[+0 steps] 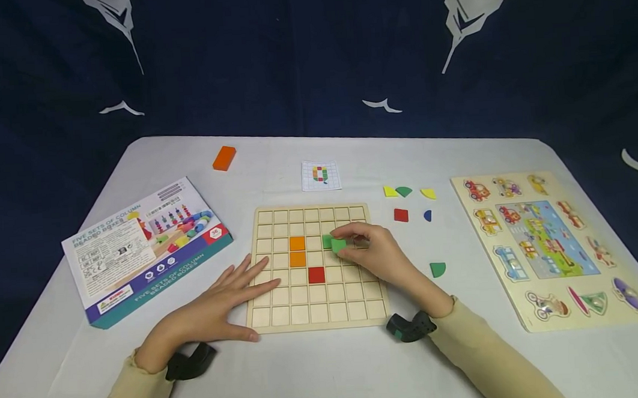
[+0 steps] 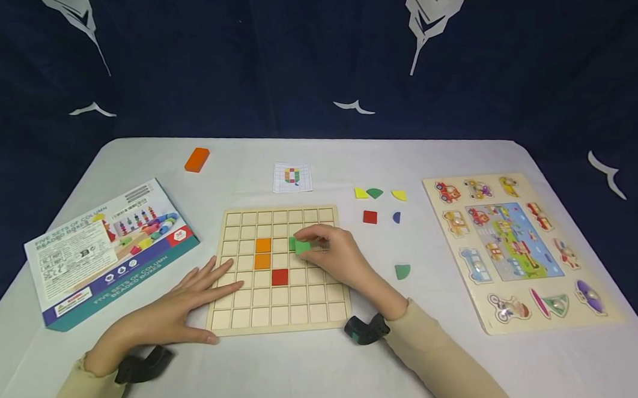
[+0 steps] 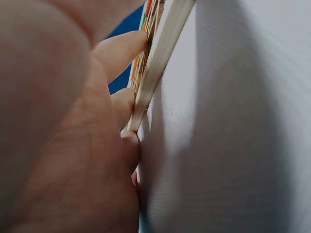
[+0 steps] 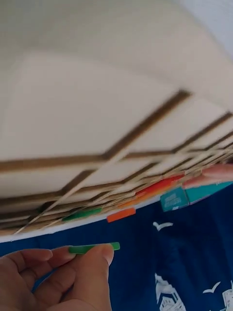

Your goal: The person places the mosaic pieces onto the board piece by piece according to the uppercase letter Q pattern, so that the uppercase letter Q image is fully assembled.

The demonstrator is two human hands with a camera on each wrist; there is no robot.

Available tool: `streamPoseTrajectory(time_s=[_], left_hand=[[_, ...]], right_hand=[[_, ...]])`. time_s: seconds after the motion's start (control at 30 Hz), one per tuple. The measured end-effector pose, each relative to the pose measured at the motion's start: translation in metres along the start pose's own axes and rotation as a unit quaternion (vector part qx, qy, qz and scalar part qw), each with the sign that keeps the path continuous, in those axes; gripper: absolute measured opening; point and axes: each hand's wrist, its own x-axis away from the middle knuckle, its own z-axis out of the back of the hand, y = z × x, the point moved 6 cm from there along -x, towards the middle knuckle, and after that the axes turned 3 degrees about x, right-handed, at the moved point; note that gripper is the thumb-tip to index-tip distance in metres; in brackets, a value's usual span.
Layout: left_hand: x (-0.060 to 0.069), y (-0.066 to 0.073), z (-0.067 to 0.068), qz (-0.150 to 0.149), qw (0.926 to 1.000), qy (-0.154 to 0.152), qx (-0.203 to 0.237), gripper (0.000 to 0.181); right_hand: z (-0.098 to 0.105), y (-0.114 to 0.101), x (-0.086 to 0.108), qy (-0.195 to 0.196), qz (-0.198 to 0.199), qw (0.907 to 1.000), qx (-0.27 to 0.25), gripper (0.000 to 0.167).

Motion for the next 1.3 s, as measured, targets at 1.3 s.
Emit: streamPoseTrajectory(time_s=[1.3], left_hand=[[0.000, 0.001, 0.000, 0.002, 1.0000, 0.004, 0.004, 0.084]], right_hand=[[0.028, 0.000, -0.007, 0.064, 0.021, 0.9971, 0.036, 0.026]])
